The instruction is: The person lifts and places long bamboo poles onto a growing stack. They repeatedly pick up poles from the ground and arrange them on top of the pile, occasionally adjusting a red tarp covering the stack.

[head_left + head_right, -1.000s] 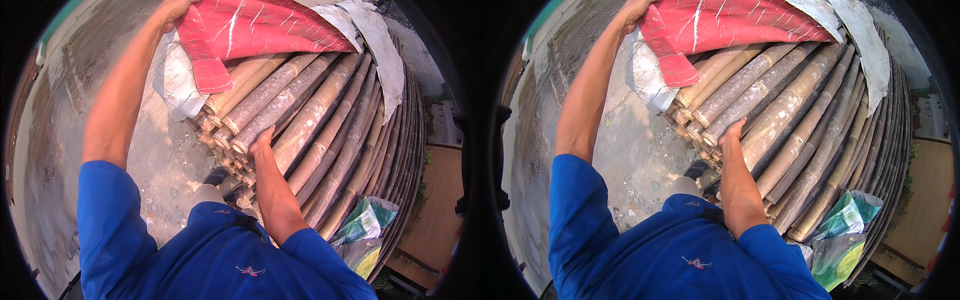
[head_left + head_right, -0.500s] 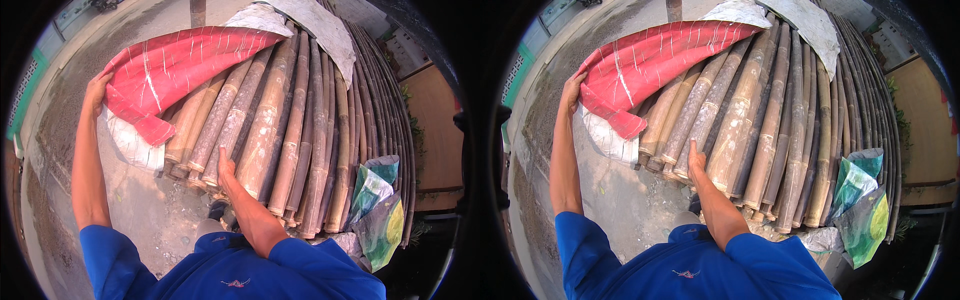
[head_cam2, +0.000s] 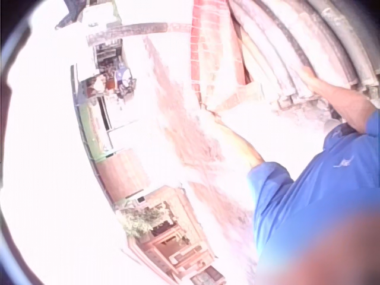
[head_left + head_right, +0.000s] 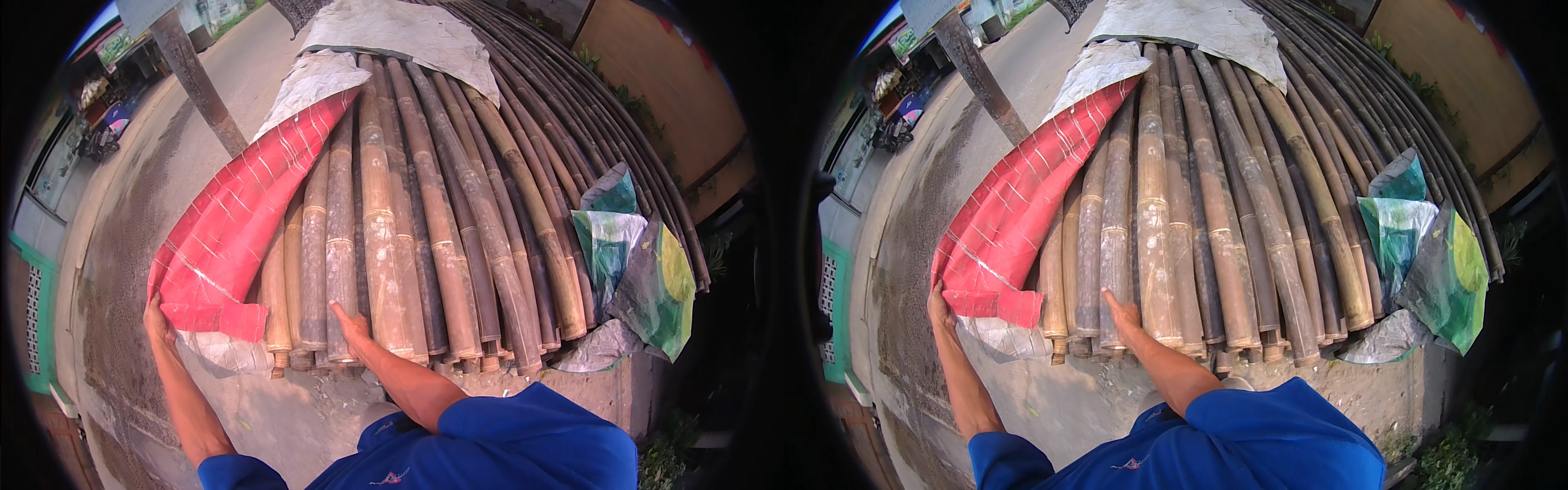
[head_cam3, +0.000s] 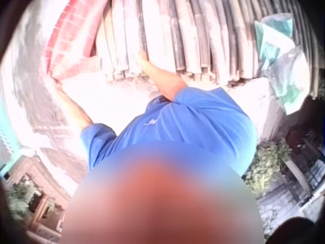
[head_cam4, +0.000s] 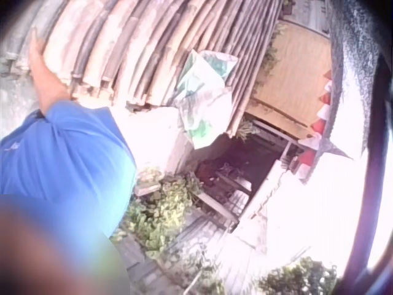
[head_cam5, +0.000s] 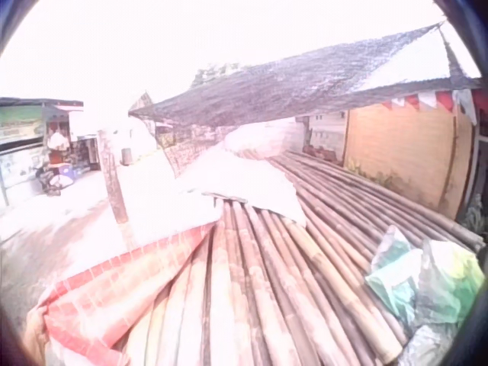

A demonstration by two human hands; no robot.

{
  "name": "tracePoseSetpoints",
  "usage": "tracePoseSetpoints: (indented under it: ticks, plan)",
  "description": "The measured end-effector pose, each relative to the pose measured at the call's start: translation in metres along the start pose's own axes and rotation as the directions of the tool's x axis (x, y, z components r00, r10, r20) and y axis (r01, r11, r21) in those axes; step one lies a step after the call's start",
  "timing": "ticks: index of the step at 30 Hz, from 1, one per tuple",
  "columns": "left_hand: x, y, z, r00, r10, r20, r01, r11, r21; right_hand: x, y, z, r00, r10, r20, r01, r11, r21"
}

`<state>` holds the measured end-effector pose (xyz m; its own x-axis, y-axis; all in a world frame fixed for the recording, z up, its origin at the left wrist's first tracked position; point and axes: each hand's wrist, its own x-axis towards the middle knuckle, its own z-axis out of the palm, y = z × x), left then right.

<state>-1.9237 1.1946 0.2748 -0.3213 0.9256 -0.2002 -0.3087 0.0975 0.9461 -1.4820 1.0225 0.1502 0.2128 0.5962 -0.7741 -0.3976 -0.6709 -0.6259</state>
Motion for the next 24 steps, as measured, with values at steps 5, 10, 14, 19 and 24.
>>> tracePoseSetpoints:
  ticks: [5, 10, 14, 19, 24]
  plan:
    - [-0.013, 0.005, 0.016, 0.991, 0.095, -0.098, -0.078, 0.982, 0.172, -0.005, 0.002, 0.000, 0.994, -0.109, -0.011, 0.109, 0.994, -0.015]
    - [-0.034, 0.047, 0.033, 0.976, 0.194, -0.097, -0.162, 0.950, 0.266, -0.001, 0.008, -0.001, 0.995, -0.094, -0.042, 0.091, 0.993, -0.072]
    - [-0.046, 0.070, 0.046, 0.949, 0.302, -0.094, -0.265, 0.921, 0.286, 0.017, 0.018, 0.003, 0.993, -0.074, -0.088, 0.074, 0.997, -0.005]
    - [-0.058, 0.075, 0.055, 0.940, 0.332, -0.078, -0.299, 0.912, 0.283, 0.028, 0.029, 0.007, 0.662, -0.748, -0.048, 0.553, 0.530, -0.643]
    - [-0.068, 0.082, 0.059, 0.953, 0.299, -0.040, -0.274, 0.914, 0.298, 0.018, 0.013, 0.013, 0.841, -0.495, 0.217, 0.532, 0.686, -0.496]
